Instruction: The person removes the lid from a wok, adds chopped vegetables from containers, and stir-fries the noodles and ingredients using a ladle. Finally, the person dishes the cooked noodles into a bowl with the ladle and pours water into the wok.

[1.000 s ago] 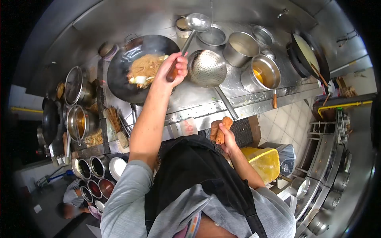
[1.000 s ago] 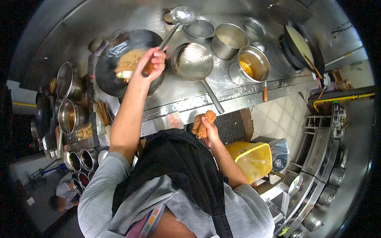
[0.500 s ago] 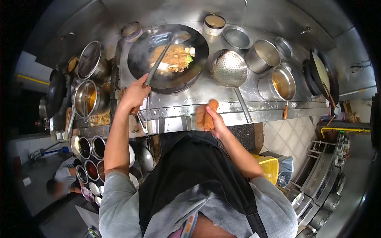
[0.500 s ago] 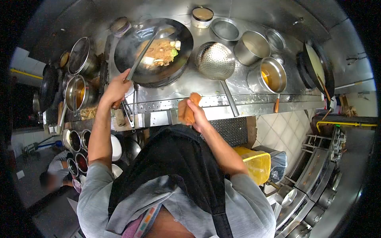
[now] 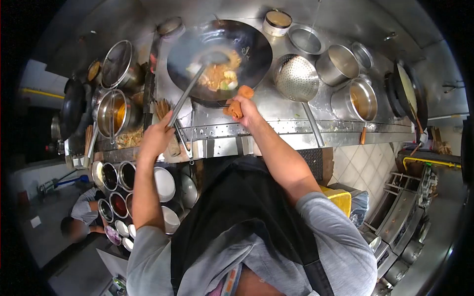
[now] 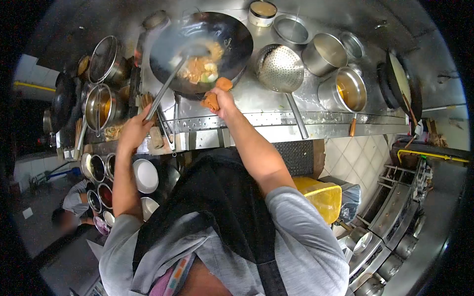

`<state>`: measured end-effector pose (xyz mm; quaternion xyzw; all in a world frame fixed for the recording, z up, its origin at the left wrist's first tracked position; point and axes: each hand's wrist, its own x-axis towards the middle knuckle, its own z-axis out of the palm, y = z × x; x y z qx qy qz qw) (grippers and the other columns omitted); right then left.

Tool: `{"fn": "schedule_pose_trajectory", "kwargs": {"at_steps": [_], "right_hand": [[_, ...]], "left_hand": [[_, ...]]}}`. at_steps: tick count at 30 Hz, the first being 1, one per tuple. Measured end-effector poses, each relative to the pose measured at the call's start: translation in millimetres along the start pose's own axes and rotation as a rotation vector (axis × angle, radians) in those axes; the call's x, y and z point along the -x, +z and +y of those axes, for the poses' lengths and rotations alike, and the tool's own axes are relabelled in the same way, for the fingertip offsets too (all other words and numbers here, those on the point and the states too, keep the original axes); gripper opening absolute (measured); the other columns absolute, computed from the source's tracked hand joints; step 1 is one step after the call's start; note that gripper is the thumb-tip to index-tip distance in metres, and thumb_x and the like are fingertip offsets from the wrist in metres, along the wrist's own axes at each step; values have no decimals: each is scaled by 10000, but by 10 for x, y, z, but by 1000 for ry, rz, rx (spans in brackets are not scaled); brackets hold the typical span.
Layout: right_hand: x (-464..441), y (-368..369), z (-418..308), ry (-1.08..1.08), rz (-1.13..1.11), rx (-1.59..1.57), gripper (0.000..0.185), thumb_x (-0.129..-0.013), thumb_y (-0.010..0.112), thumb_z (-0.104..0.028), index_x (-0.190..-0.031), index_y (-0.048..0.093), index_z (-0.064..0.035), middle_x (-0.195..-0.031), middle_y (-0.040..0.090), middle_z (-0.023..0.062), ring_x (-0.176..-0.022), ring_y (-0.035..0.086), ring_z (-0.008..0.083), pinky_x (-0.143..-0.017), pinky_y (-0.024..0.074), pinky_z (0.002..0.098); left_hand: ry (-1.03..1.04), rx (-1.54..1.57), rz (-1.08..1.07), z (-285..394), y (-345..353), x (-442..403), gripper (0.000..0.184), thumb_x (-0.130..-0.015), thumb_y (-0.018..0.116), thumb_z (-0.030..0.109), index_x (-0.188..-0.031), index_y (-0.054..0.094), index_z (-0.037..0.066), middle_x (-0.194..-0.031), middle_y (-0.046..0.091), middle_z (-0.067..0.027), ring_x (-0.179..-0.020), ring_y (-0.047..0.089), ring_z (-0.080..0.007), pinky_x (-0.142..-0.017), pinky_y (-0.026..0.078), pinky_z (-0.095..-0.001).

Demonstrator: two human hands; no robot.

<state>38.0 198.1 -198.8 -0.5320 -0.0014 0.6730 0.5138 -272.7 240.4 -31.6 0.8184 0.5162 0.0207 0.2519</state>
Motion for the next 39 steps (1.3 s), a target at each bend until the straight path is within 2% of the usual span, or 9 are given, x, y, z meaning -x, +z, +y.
{"fn": "schedule_pose_trajectory", "kwargs": {"at_steps": [7,10,15,18,19,26,32,33,39], "right_hand": [[2,-16,-27,33,9,30,303,-900,627,-328,-1119,619,-118,-1011,694,58,-880,685,232,-633,495,378],[44,-9,-13,58,-7,20,302,-903,629,-334,-1117,623,-122,-1012,696,50,-887,683,228,-642,500,380],[151,61,-239,141,-20,12,296,-904,630,-326,-1104,627,-107,-1007,698,53,-900,684,237,-641,513,383],[-166,-98,-169,165,-94,4,290,-908,613,-274,-1109,608,-66,-1018,690,98,-896,685,270,-632,548,417],[-203,-134,-140,146,-130,-12,290,-912,600,-245,-1123,588,-45,-1022,684,121,-892,686,289,-632,564,440],[562,230,-90,-59,-21,-270,293,-909,507,-67,-1171,441,48,-1001,642,238,-839,675,378,-706,612,551],[525,17,205,-98,-71,-196,307,-896,501,-86,-1171,464,47,-1117,617,228,-908,673,401,-783,596,497],[697,-22,334,-126,-63,-188,308,-894,503,-89,-1167,483,53,-1112,621,219,-921,673,395,-801,594,489],[865,-599,999,-125,-124,-62,332,-880,545,-115,-1178,557,32,-1103,647,197,-988,661,353,-887,572,517]], "left_hand": [[-325,363,-249,421,-128,233,595,-920,641,137,-1484,454,109,-913,670,-221,-747,633,-269,-765,512,-344],[34,222,17,-73,514,-84,582,-927,634,135,-1482,461,95,-877,660,-184,-680,603,-189,-704,511,-329],[-194,421,-122,204,402,142,598,-920,646,145,-1488,460,143,-983,700,-238,-761,682,-310,-783,527,-391],[-63,32,-2,135,218,277,620,-915,660,145,-1499,452,157,-883,697,-162,-662,608,-190,-702,520,-351],[-93,25,-10,206,154,324,585,-916,645,136,-1476,477,113,-835,671,-204,-757,654,-256,-784,515,-380],[-312,537,-325,433,-565,920,616,-935,605,21,-1518,442,134,-682,492,15,-514,408,-55,-426,340,-251],[-150,311,-154,388,229,779,591,-915,662,133,-1478,486,166,-844,700,-150,-650,639,-250,-688,532,-366],[-191,300,-130,420,320,786,589,-904,671,144,-1465,494,171,-962,705,-218,-841,685,-367,-845,517,-392],[-158,206,-108,577,39,1186,598,-893,691,135,-1457,501,194,-855,661,-231,-824,664,-408,-759,522,-381]]}}
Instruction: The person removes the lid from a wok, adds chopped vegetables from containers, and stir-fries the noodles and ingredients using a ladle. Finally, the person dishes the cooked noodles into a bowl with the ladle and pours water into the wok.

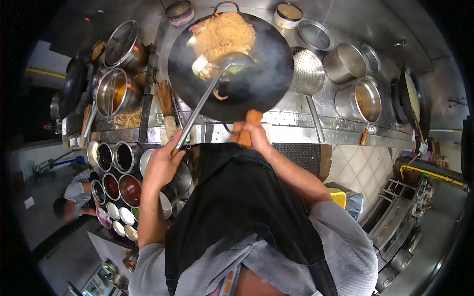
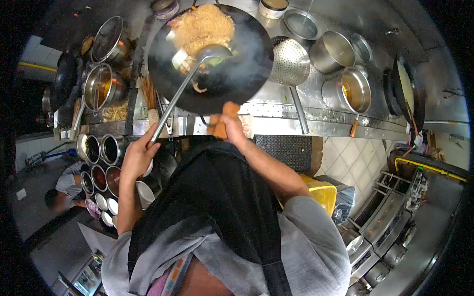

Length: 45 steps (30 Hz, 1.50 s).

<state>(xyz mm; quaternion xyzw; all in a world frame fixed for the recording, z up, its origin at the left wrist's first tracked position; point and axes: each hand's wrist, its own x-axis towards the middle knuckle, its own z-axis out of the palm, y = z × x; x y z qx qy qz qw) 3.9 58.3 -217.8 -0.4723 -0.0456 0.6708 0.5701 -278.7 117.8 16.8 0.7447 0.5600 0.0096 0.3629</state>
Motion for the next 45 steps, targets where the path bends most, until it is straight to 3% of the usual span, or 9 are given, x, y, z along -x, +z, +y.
{"fn": "schedule_pose_trajectory", "kwargs": {"at_steps": [5,12,16,20,23,33,34,39,45], "right_hand": [[-452,712,-825,19,59,-201,246,-887,520,-69,-1107,476,31,-990,618,212,-810,671,344,-763,614,529],[-1038,580,-807,8,17,-144,285,-892,508,-70,-1157,475,28,-1029,638,221,-868,678,390,-730,612,560],[-1131,588,-805,36,7,-130,307,-909,505,-87,-1186,472,41,-1054,643,219,-927,684,402,-768,614,541],[-1058,601,-869,40,28,-63,305,-924,514,-105,-1176,495,65,-1076,644,223,-927,691,400,-777,617,524],[-1016,606,-882,48,47,-27,299,-929,522,-122,-1157,523,72,-1083,647,218,-927,695,397,-778,615,513],[-1119,512,-840,83,-7,31,276,-941,556,-192,-1161,555,-25,-1059,690,144,-868,715,315,-589,562,406],[-1129,494,-844,80,-9,40,297,-934,561,-187,-1178,567,-16,-1050,696,141,-861,717,306,-599,568,413],[-1152,454,-807,59,-23,-6,272,-948,590,-229,-1153,563,-52,-1031,695,133,-817,709,272,-562,559,399],[-727,357,-931,44,-106,98,388,-964,651,-364,-1162,553,-45,-957,675,113,-754,681,228,-525,526,363]], "left_hand": [[-16,87,-23,-152,-160,149,600,-887,693,79,-1452,507,162,-719,573,-190,-614,491,-259,-684,488,-336],[-142,33,-91,-33,-447,178,589,-891,679,86,-1451,512,162,-728,599,-178,-613,541,-250,-693,493,-353],[92,-90,72,-349,-107,-214,557,-908,671,136,-1443,517,131,-830,671,-217,-693,657,-260,-736,512,-414],[-182,238,-19,-120,-18,-431,562,-930,651,126,-1463,479,84,-776,652,-129,-696,616,-226,-708,505,-369],[-7,272,110,-20,30,-745,583,-925,648,128,-1478,465,94,-776,617,-102,-693,596,-212,-707,502,-349],[171,58,170,127,564,-2132,607,-900,656,234,-1478,476,197,-1046,693,-242,-994,670,-397,-869,515,-436],[137,-58,121,156,525,-2070,607,-893,643,231,-1474,478,289,-1017,696,-236,-972,668,-406,-850,519,-458],[155,-458,133,-135,43,-1652,635,-849,677,195,-1435,514,376,-977,706,-195,-911,678,-396,-812,534,-491],[200,-393,279,39,6,-1511,596,-864,675,215,-1430,530,334,-952,706,-200,-841,686,-398,-755,550,-464]]}}
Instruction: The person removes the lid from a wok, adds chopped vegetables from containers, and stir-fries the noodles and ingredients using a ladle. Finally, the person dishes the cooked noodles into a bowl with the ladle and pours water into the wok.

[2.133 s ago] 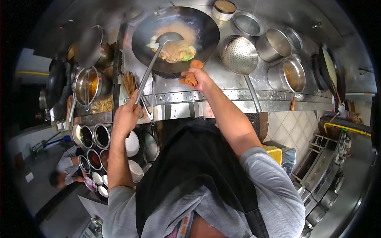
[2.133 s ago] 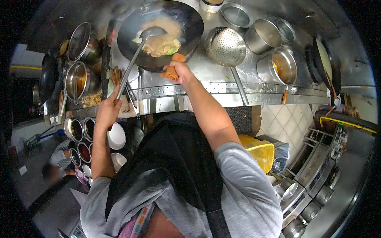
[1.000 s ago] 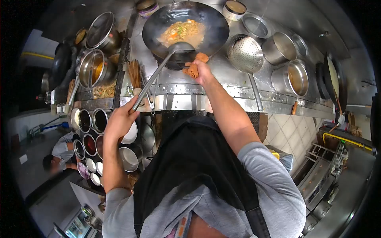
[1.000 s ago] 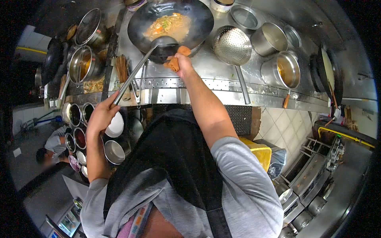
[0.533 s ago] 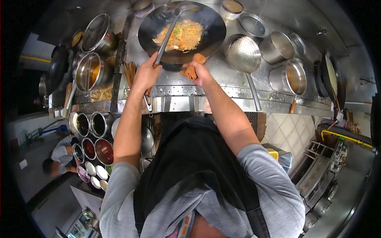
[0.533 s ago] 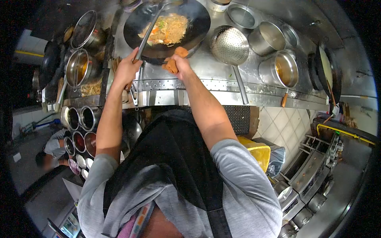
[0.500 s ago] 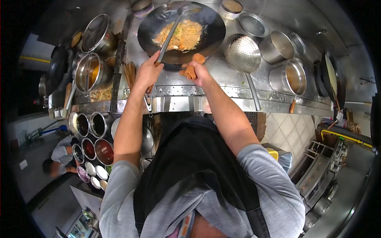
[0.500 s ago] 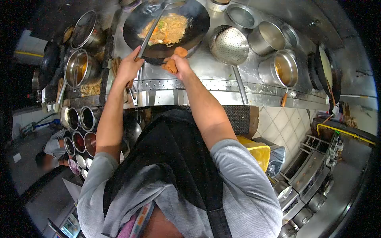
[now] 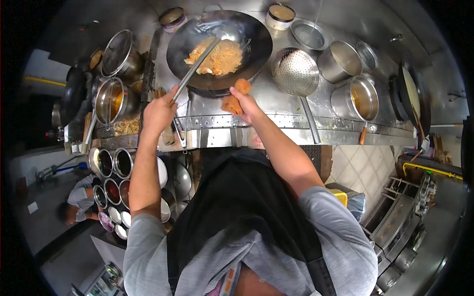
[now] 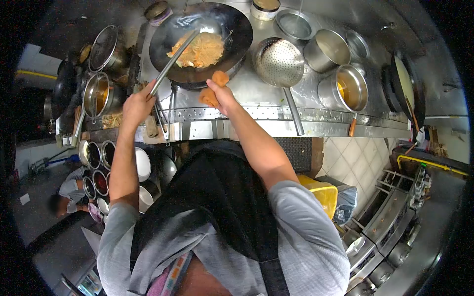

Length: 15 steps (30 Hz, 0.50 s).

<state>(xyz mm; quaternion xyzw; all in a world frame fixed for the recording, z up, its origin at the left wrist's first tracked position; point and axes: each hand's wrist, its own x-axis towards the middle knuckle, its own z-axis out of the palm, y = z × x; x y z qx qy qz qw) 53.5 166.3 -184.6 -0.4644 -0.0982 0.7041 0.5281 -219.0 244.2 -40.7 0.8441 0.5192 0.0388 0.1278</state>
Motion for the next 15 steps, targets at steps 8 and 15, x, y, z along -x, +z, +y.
{"fn": "schedule_pose_trajectory", "kwargs": {"at_steps": [8,15], "right_hand": [[1138,-557,-77,81,35,99,505,-961,662,-390,-1264,538,-5,-1121,644,114,-993,664,220,-846,560,378],[1859,-1253,-136,104,118,21,562,-954,678,-370,-1336,484,-7,-1205,635,136,-1067,663,251,-907,557,396]], "left_hand": [[-234,726,-163,634,763,-290,627,-862,694,194,-1459,509,135,-744,615,-91,-561,552,-175,-623,518,-349],[-133,12,-123,596,19,212,577,-842,682,192,-1396,576,312,-1013,715,-191,-935,691,-365,-840,540,-442]]}}
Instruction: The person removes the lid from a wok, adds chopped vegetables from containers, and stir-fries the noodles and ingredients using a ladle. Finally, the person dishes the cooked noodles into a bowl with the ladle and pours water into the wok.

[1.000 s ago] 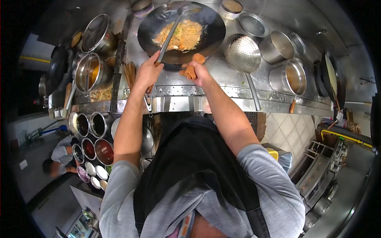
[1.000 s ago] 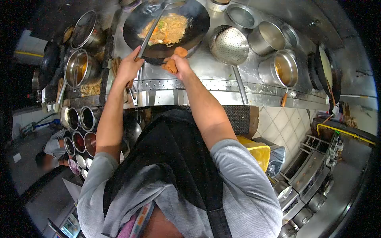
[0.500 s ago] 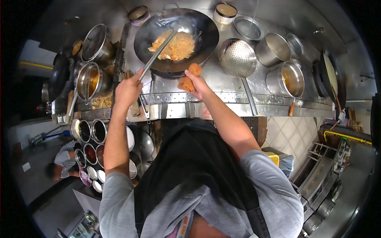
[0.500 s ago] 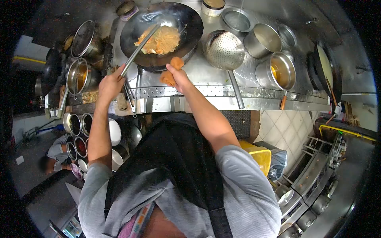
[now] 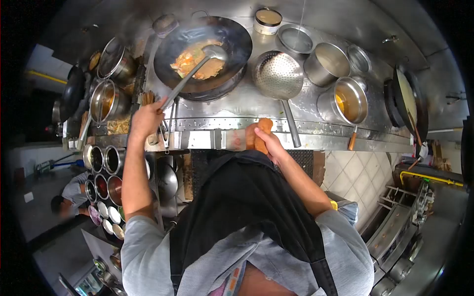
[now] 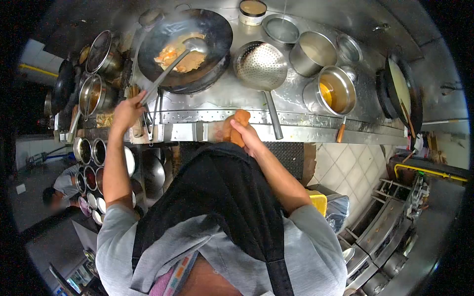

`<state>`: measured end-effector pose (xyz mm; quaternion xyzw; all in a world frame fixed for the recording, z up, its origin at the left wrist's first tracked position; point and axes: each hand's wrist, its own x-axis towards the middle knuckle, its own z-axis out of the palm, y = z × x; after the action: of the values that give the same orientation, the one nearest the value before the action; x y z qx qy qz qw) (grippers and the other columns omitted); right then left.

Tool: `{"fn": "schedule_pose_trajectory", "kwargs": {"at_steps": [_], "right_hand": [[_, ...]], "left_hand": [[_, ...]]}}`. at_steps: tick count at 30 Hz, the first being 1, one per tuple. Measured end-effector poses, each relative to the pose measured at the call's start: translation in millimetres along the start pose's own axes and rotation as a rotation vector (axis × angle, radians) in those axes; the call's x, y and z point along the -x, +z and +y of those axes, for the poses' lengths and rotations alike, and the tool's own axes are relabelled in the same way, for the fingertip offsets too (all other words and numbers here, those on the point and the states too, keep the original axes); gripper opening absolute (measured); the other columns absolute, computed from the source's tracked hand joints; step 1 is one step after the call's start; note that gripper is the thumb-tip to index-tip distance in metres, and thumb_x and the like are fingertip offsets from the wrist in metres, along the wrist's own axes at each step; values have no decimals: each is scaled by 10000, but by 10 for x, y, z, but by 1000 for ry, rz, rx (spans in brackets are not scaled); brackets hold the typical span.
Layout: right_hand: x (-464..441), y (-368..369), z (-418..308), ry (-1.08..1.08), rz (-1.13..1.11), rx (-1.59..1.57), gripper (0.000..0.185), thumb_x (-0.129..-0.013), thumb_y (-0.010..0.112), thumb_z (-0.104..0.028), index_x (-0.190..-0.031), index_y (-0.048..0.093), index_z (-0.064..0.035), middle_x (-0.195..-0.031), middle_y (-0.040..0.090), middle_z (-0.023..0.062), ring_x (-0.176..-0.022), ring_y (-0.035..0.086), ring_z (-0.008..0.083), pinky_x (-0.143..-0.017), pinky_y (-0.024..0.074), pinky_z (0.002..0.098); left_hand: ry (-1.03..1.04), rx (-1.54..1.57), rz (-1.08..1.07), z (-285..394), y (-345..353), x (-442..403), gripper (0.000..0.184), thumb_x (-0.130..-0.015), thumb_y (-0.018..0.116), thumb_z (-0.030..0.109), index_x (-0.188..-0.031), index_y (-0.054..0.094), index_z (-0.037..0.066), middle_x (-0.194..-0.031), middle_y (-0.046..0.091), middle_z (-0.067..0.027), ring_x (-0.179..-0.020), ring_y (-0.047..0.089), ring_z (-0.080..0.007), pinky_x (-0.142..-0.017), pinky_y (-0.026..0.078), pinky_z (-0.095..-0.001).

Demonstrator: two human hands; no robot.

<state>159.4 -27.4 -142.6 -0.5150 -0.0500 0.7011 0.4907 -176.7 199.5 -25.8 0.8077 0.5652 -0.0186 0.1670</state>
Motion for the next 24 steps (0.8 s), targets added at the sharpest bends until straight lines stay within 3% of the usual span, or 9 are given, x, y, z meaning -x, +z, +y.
{"fn": "schedule_pose_trajectory", "kwargs": {"at_steps": [4,9,12,15,17,19,24], "right_hand": [[79,-346,38,17,-20,4,572,-956,674,-373,-1336,482,9,-1190,637,139,-1046,670,257,-877,570,402],[118,-420,38,1,-37,3,599,-955,669,-392,-1336,475,28,-1154,645,150,-995,688,268,-826,591,397],[120,-400,69,40,-83,13,572,-964,669,-351,-1371,461,-7,-1225,616,120,-1076,656,241,-878,568,392],[147,-290,117,65,-36,60,536,-967,667,-344,-1354,490,-18,-1189,636,109,-1058,663,232,-872,570,383],[153,-241,169,38,-48,132,487,-970,658,-357,-1311,546,-29,-1127,670,95,-990,682,210,-831,573,351],[236,-79,178,27,-49,196,438,-971,652,-354,-1270,581,-41,-1086,687,89,-918,688,187,-773,570,320],[75,-363,378,82,-80,375,424,-941,688,-344,-1233,582,-55,-975,675,48,-820,673,170,-692,552,306]], "left_hand": [[-73,-181,97,181,26,48,598,-861,682,247,-1434,529,330,-1027,722,-162,-967,693,-355,-837,541,-456],[-117,92,281,218,694,-447,566,-864,668,288,-1416,545,320,-1005,723,-172,-934,687,-380,-838,541,-491],[-200,63,188,320,882,-593,604,-890,674,324,-1463,486,316,-1074,724,-150,-990,685,-378,-871,533,-496],[-222,137,123,280,1104,-580,654,-893,683,340,-1497,435,302,-1110,713,-178,-1020,680,-385,-894,525,-498],[-242,172,32,307,1075,-430,586,-883,701,313,-1431,508,236,-1133,692,-213,-1071,662,-395,-894,521,-510],[-83,166,343,292,1096,-111,558,-876,693,262,-1404,521,205,-1109,666,-181,-1041,646,-381,-868,528,-508],[-74,396,669,-13,334,1169,316,-913,672,197,-1213,688,101,-1085,676,-136,-1014,656,-326,-885,528,-425]]}}
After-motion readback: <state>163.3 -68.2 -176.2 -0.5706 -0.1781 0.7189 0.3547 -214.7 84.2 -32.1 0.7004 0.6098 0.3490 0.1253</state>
